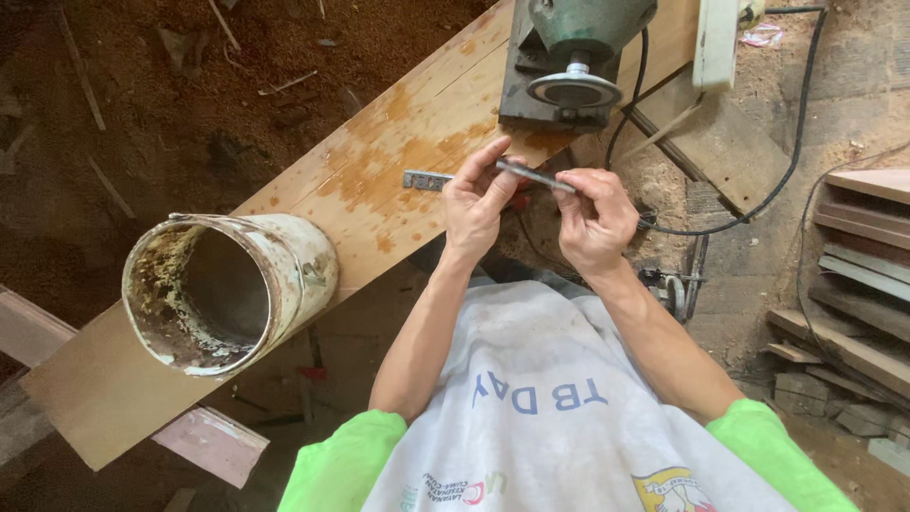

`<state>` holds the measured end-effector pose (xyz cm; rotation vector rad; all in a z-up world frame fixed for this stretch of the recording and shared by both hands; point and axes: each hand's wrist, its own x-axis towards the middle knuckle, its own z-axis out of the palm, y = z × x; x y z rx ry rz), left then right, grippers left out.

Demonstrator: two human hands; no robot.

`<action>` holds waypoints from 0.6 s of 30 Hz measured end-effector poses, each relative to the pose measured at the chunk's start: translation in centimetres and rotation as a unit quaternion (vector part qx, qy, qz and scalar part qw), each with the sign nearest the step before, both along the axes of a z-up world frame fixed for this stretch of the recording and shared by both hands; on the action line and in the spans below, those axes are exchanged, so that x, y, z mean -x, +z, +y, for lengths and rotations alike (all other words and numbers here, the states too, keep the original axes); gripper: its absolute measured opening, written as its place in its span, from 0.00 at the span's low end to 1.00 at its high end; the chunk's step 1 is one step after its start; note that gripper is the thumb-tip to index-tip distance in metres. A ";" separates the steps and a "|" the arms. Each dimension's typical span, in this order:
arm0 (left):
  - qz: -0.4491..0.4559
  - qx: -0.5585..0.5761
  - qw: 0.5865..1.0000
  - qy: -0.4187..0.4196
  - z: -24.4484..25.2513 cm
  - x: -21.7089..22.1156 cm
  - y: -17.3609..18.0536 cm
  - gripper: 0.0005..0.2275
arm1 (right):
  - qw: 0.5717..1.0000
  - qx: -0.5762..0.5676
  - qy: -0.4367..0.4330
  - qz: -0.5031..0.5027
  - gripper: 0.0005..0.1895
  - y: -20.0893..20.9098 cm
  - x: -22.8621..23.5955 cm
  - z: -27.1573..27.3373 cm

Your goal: The person repeatedly presses small metal hardware pieces against a bench grinder wheel to smooth or deburr edges. They handle the pieces one at a time, rotating them to grind different sides, and occasionally dip them into a bucket of liquid before returning to the grinder.

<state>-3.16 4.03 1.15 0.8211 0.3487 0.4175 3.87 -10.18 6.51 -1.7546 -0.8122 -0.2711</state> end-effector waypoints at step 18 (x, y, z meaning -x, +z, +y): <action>-0.066 -0.069 0.993 0.064 2.7 -7.6 -6.9 0.09 | 0.991 -0.023 -0.082 0.107 0.12 -6.4 -3.9 6.1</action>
